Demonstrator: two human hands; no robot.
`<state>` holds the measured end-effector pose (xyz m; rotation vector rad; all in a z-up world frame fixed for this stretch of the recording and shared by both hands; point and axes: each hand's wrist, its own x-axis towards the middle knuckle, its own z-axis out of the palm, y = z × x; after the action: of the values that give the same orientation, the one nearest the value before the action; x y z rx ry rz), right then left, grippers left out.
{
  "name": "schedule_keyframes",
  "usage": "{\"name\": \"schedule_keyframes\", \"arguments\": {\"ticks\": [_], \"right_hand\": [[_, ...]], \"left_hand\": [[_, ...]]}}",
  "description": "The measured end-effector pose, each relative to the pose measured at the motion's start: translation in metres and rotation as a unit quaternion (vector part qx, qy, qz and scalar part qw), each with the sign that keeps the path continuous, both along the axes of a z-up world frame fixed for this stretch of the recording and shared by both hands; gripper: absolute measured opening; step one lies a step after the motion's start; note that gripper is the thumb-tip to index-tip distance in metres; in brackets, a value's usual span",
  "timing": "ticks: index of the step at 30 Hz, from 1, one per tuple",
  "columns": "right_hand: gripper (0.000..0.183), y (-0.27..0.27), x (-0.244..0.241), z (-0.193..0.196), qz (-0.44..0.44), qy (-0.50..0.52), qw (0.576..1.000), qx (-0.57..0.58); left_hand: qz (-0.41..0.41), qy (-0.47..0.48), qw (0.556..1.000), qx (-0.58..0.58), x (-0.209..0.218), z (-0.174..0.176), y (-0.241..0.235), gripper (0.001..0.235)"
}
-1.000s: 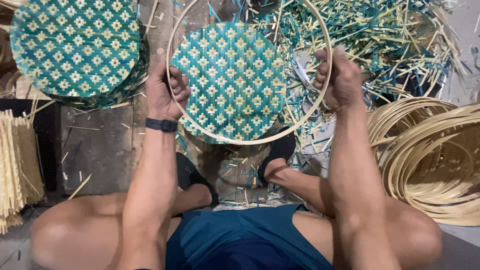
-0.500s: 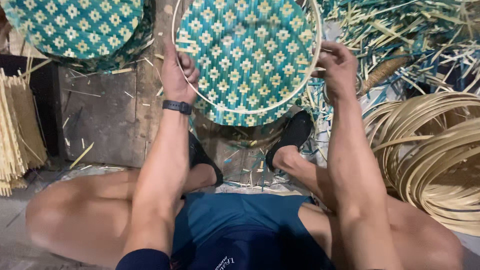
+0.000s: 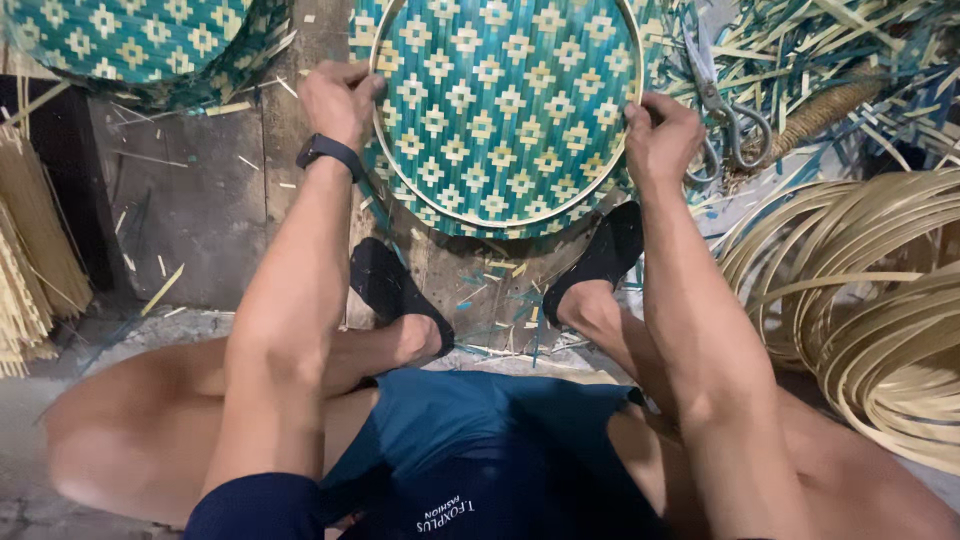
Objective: The person sits on the floor and repeatedly places a bamboo ring onto a woven basket, flips it, and trims the overhanging woven edges with scissors. The person stacks finished baskets aside and continues the same trimming process on additional baskets.
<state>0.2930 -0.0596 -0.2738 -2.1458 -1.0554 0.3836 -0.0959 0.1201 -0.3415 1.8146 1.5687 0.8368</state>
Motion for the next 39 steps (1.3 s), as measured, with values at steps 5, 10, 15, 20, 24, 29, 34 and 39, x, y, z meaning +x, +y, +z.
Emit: {"name": "schedule_keyframes", "arguments": {"ticks": [5,10,15,20,24,29,34,39], "right_hand": [[0.016,0.007,0.005,0.004,0.018,-0.027,0.999,-0.015],[0.016,0.018,0.018,-0.010,0.015,-0.052,0.998,0.011],[0.016,0.030,0.033,-0.013,0.040,-0.056,0.998,0.016],[0.015,0.025,0.034,-0.013,0.039,-0.047,0.998,-0.002],[0.017,0.030,0.035,-0.013,0.030,-0.002,1.000,0.007],[0.017,0.027,0.043,-0.022,0.035,0.045,0.998,-0.012],[0.016,0.028,0.057,-0.028,0.076,0.063,0.995,0.010],[0.014,0.031,0.062,-0.029,0.067,0.150,0.986,-0.018]], "left_hand": [[0.032,-0.004,0.996,-0.084,0.004,0.007,0.006,0.021],[0.067,-0.043,0.989,-0.121,0.006,-0.010,-0.011,0.025],[0.078,-0.049,0.988,-0.126,0.007,-0.012,-0.012,0.024],[0.035,-0.046,0.987,-0.153,0.004,-0.008,-0.006,0.020],[0.092,-0.153,0.935,-0.308,0.004,-0.011,0.000,0.017],[0.106,-0.228,0.928,-0.275,0.004,-0.018,0.002,0.027],[0.082,-0.122,0.956,-0.256,0.000,-0.024,-0.004,0.019],[0.094,-0.154,0.947,-0.265,0.000,-0.029,-0.009,0.021]]}}
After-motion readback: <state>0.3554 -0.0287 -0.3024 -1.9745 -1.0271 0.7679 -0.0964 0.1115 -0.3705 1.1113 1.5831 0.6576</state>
